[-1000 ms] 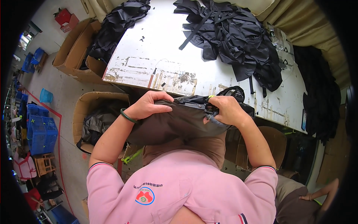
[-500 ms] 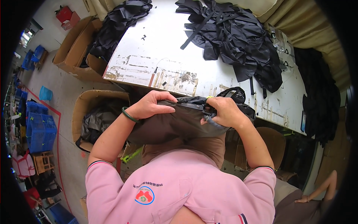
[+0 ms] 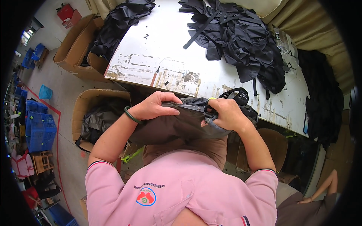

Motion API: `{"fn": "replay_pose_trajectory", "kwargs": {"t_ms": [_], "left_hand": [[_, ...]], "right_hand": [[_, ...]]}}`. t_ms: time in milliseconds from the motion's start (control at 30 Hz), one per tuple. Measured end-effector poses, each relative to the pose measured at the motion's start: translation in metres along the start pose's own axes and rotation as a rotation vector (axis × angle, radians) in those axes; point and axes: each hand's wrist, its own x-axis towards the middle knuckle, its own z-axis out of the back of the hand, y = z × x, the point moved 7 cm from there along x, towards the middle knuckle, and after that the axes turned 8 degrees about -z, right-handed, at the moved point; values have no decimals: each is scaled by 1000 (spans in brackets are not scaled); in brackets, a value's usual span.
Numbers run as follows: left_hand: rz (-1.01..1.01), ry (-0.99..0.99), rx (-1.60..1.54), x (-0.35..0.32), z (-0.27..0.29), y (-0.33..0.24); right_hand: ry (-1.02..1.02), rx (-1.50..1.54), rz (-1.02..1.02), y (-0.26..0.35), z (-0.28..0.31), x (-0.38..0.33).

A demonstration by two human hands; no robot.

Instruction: The recorder is using scissors to trim excess threads and inspect fabric pieces in a garment factory.

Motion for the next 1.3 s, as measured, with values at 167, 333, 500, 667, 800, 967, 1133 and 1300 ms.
{"fn": "replay_pose_trajectory", "kwargs": {"t_ms": [167,333,500,667,800,967,1133,1300], "left_hand": [[-11,11,41,-1,-2,-1],[-42,38,46,0,-4,-4],[-56,55,119,3,-6,-13],[-85,7,171,14,-13,-15],[-143,-4,489,1,3,-57],[179,-140,267,-54,59,-19],[42,-260,-202,-62,49,-22],[45,-271,-342,-50,29,-29]], "right_hand": [[-21,21,-2,5,2,0],[64,-46,-74,-5,-9,-3],[-7,84,-73,-3,-5,-4],[-32,559,-39,24,-8,14],[70,631,-98,18,-19,14],[44,655,-96,15,-4,3],[58,652,-130,9,-10,1],[30,607,-139,4,-14,0]]}}
